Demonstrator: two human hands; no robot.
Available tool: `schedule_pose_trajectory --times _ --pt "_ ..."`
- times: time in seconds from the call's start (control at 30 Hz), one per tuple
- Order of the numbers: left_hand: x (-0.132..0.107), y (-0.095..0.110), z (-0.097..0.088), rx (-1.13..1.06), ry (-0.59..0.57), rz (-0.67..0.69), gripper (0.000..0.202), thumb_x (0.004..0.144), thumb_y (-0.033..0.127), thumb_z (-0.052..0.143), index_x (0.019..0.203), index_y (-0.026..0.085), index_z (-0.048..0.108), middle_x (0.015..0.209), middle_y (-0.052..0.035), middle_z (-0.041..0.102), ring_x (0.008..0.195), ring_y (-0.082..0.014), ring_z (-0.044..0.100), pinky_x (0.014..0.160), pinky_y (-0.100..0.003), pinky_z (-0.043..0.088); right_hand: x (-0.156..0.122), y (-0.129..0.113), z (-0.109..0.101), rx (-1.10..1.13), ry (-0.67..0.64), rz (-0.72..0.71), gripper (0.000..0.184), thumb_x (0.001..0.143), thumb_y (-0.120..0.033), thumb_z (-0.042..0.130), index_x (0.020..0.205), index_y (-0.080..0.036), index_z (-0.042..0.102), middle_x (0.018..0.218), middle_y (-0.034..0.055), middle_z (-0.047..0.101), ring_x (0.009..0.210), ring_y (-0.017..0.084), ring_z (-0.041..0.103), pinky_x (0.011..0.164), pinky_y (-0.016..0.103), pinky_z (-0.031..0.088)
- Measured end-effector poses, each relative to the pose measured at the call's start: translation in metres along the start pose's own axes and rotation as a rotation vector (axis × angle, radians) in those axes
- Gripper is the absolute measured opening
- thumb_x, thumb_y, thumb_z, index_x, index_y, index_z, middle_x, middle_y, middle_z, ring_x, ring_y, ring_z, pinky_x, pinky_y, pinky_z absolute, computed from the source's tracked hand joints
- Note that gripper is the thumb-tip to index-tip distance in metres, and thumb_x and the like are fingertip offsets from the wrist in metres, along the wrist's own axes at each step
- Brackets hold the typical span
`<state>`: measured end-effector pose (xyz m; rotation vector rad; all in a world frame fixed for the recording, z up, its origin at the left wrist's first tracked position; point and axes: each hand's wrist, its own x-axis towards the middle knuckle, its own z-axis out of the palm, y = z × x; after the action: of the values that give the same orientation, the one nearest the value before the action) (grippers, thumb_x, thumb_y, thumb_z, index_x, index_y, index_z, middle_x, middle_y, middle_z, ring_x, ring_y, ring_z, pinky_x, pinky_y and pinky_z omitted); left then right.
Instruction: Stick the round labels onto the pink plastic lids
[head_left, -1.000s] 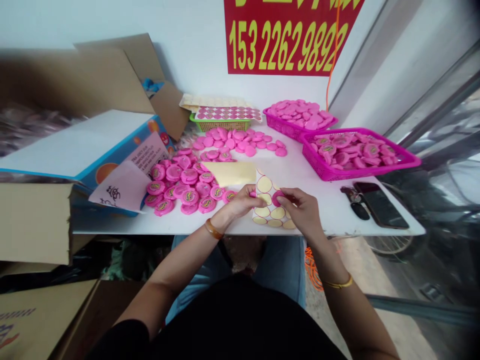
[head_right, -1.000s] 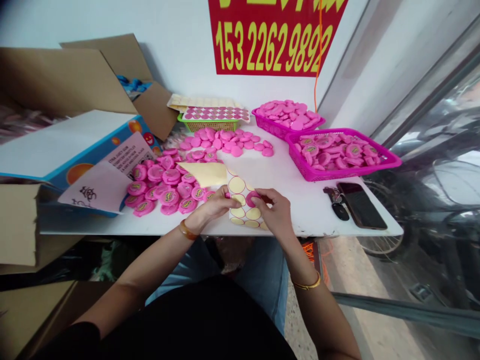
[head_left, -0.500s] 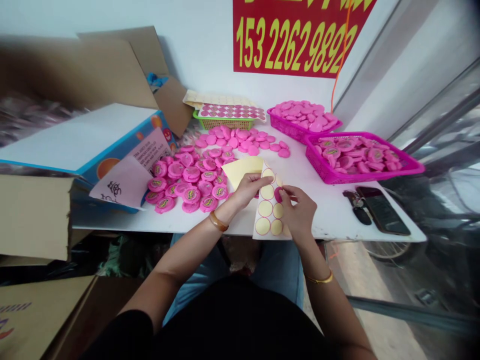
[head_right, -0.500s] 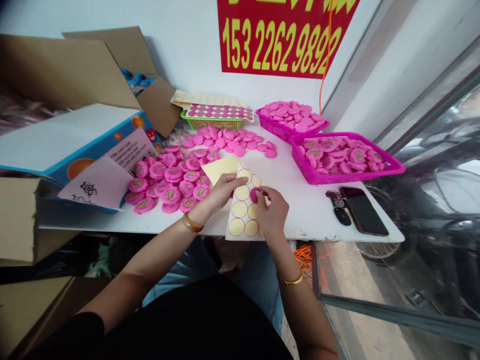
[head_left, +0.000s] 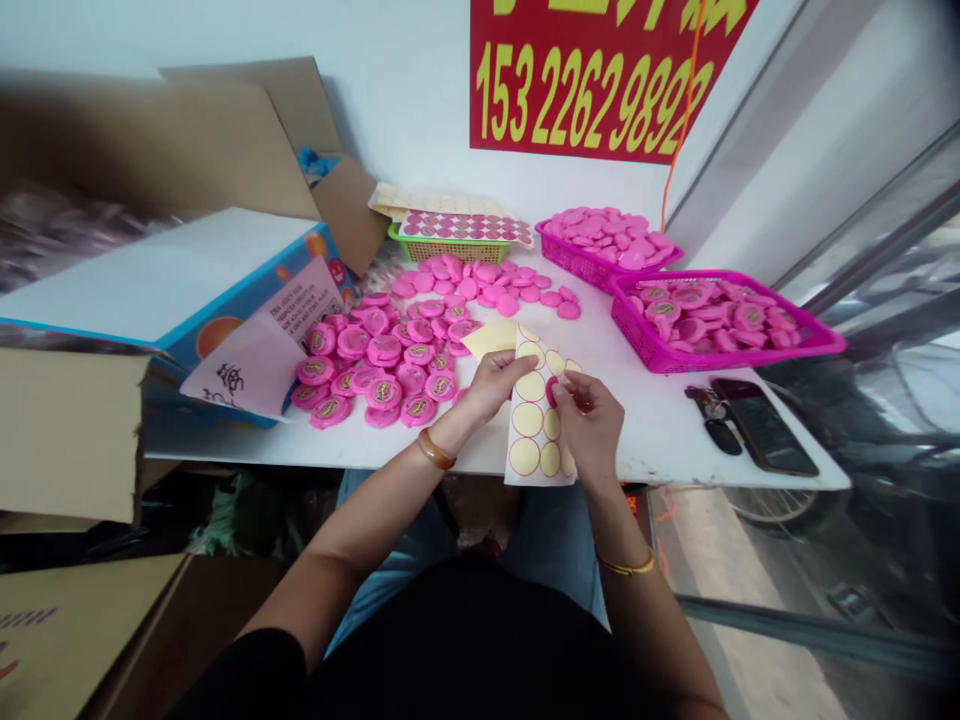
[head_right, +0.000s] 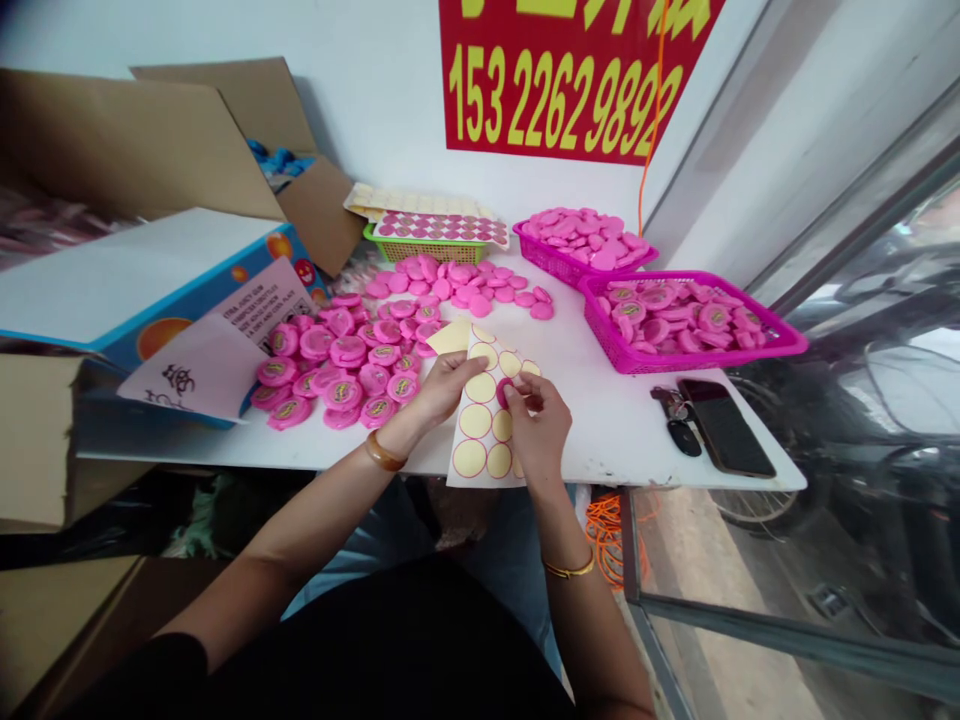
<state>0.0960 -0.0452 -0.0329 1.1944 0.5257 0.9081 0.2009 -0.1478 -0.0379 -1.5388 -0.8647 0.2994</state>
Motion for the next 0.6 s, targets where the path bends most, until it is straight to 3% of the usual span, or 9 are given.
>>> schedule_pose_trajectory --times 0.17,0.33,0.43,0.6 --pt "-0.001 -0.002 0.0 -0.079 0.026 -0.017 0.031 0.071 0.039 0.073 0.062 0.013 0.058 0.056 0.004 0.053 0.052 -0.005 0.044 0.052 -0.02 0.033 -0.003 -0.001 0.0 -0.004 0.007 -0.036 0.022 0.076 -0.036 0.068 0.085 -0.017 0.073 0.086 0.0064 0.069 0.078 0.018 0.064 0.075 0.034 0.053" --pt "-0.007 0.005 0.005 -0.291 -0.004 -0.165 0.028 0.067 0.036 0.076 0.074 0.013 0.063 0.066 0.0012 0.063 0.06 -0.0095 0.057 0.061 -0.023 0.044 -0.004 0.0 0.002 0.047 0.039 -0.005 0.034 0.074 -0.037 0.07 0.101 -0.017 0.071 0.095 0.0076 0.071 0.078 0.017 0.064 0.073 0.034 0.054" --pt "-0.012 0.006 0.007 -0.384 0.014 -0.24 0.028 0.065 0.033 0.079 0.074 0.013 0.061 0.066 0.0016 0.063 0.057 -0.0095 0.057 0.061 -0.024 0.046 -0.004 0.001 0.0 0.058 0.016 -0.021 0.033 0.074 -0.039 0.071 0.1 -0.018 0.073 0.095 0.0078 0.072 0.08 0.018 0.065 0.074 0.034 0.053" --pt "-0.015 0.003 0.006 -0.383 -0.048 -0.228 0.027 0.065 0.033 0.078 0.075 0.013 0.063 0.066 0.0013 0.064 0.056 -0.0094 0.058 0.058 -0.023 0.045 -0.001 0.004 -0.006 0.143 -0.008 0.012 0.029 0.075 -0.037 0.07 0.096 -0.017 0.074 0.092 0.0078 0.075 0.083 0.02 0.068 0.079 0.036 0.054"
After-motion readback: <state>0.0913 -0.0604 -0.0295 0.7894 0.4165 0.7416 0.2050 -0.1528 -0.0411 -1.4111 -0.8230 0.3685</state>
